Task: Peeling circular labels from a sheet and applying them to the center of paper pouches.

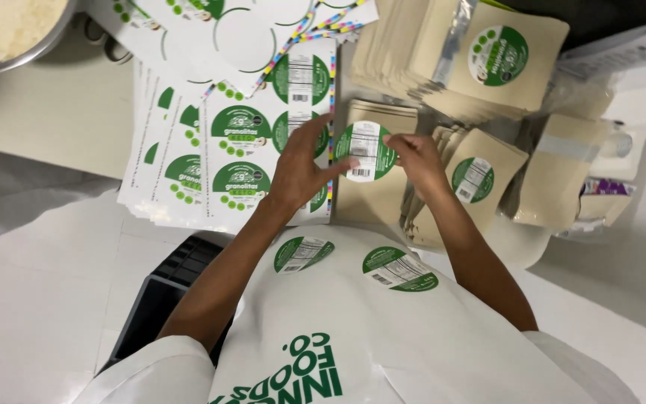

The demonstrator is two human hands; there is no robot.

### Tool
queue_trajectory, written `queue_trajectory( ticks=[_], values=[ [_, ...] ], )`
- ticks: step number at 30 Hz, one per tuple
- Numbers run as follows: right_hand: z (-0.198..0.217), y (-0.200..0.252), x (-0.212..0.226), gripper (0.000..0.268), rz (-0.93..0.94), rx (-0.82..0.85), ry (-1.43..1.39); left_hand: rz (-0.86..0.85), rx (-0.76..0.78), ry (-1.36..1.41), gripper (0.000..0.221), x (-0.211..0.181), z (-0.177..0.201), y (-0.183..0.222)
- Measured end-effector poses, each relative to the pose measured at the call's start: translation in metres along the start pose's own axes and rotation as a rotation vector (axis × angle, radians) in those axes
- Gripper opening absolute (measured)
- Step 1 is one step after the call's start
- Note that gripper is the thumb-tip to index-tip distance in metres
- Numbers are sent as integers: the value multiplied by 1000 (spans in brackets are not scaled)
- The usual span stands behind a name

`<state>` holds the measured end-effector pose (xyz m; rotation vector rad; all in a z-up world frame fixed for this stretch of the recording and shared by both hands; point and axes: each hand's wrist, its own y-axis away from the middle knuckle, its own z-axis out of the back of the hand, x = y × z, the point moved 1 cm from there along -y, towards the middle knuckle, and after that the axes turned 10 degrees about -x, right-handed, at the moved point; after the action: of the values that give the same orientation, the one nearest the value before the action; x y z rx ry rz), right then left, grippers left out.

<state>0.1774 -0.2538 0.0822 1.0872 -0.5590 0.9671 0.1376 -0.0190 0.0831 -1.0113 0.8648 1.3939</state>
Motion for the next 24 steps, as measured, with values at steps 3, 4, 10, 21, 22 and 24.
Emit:
queue_trajectory(
  ticks=[3, 4, 10, 21, 22, 24],
  values=[
    [12, 3, -37, 27, 29, -31, 27, 343, 91, 122, 39, 48, -54, 1],
    [12, -6, -52, 27, 33, -40, 19, 333, 97, 119, 39, 51, -60, -7],
    [3, -37, -112, 38, 670, -348, 558, 158, 247, -419, 27, 78, -120, -14],
    [-14, -80, -147, 28, 832, -577, 973, -349, 241, -1074, 23, 141, -183, -26],
    [-16, -82, -151, 28, 830, -576, 972, -348, 244, -1075, 23, 140, -184, -28],
    [-17, -85, -158, 38, 808, -636, 1105, -335, 365, -1137, 24, 139, -188, -31]
  ],
)
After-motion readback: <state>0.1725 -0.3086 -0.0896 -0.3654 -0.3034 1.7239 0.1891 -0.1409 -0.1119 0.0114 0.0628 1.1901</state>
